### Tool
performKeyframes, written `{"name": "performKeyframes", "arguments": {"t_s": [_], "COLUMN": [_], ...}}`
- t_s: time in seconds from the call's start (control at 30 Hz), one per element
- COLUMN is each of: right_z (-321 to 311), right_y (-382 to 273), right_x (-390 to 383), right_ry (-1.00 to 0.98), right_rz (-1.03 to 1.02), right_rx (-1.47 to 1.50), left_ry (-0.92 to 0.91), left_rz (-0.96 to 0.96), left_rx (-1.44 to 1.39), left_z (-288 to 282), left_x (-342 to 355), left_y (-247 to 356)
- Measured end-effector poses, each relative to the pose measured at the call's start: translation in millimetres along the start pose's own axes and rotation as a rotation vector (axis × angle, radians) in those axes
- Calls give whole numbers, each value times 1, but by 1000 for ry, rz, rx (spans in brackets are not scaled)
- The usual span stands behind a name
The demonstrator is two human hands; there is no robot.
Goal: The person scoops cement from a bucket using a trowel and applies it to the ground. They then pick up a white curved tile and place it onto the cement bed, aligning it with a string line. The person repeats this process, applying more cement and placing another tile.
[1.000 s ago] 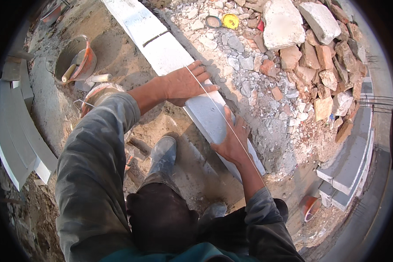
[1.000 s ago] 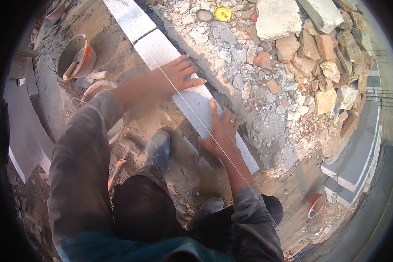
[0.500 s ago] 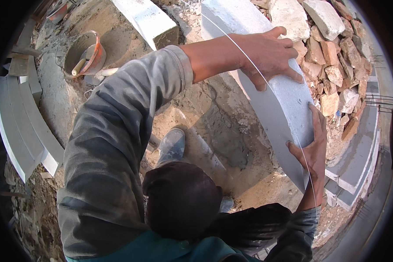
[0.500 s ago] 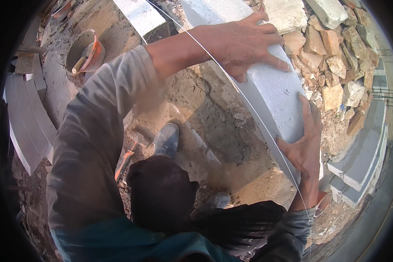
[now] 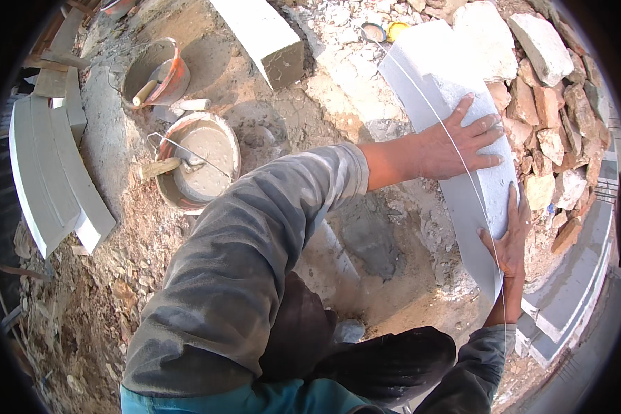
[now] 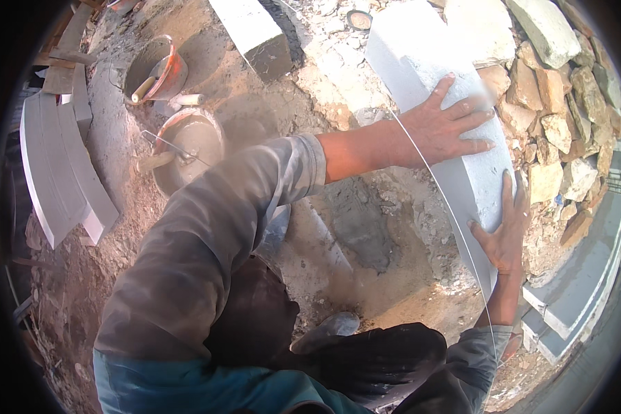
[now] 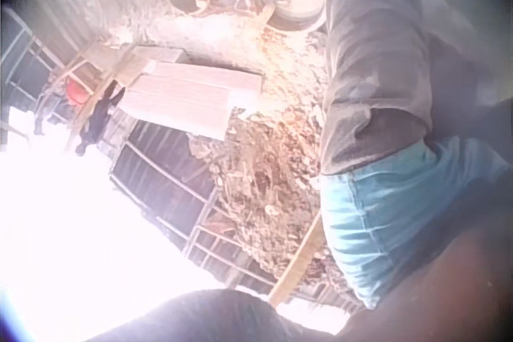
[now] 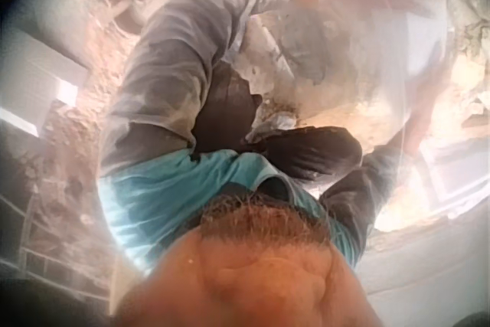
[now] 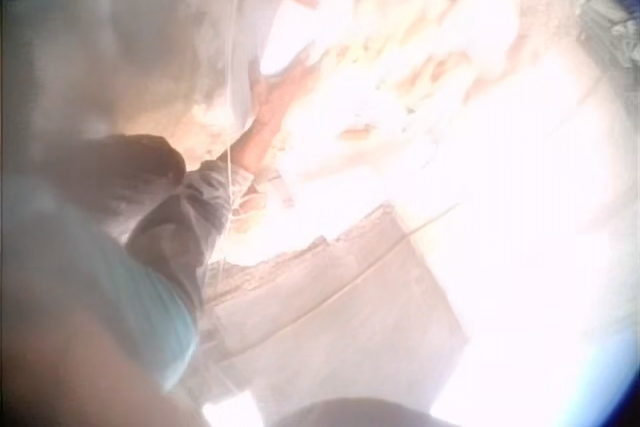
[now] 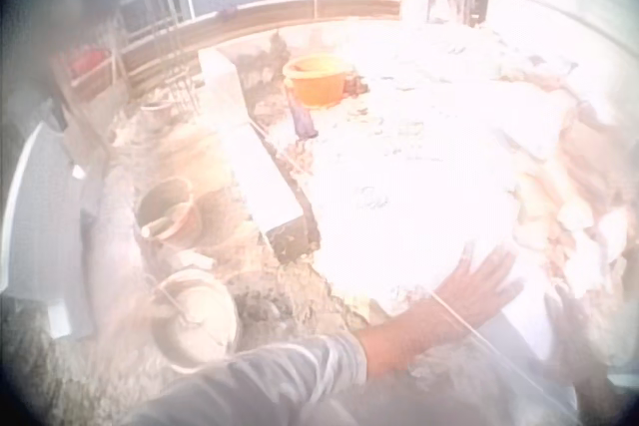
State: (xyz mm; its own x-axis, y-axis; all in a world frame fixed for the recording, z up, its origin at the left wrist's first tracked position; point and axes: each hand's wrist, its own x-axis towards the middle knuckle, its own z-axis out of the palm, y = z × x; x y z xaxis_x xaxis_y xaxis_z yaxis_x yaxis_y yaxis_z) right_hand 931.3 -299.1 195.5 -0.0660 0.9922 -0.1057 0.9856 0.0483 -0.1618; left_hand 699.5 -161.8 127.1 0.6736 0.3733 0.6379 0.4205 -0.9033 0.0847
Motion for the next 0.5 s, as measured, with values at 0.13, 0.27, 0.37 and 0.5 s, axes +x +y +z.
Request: {"name": "performKeyframes", "arguments": {"t_s": [0.13,0.27,0.37,0.5], "right_z": [19,23,34,47], "right_y": [4,3,-9,-4], "right_x": [-8,-11,-15,-26], "right_ry": [152,273,327,358], "right_rz": [111,87,102,105], "right_rx": [-104,-170,-184,-287], "left_ry": [-24,-199,-142,256], "left_rz": [-111,-274,-518,-1012], "left_rx": [-90,-133,-53,312], "left_z": [-29,-84,-155,-238], "left_x": [-45,-110,-189,-263], "left_y": [8,20,34,48]}}
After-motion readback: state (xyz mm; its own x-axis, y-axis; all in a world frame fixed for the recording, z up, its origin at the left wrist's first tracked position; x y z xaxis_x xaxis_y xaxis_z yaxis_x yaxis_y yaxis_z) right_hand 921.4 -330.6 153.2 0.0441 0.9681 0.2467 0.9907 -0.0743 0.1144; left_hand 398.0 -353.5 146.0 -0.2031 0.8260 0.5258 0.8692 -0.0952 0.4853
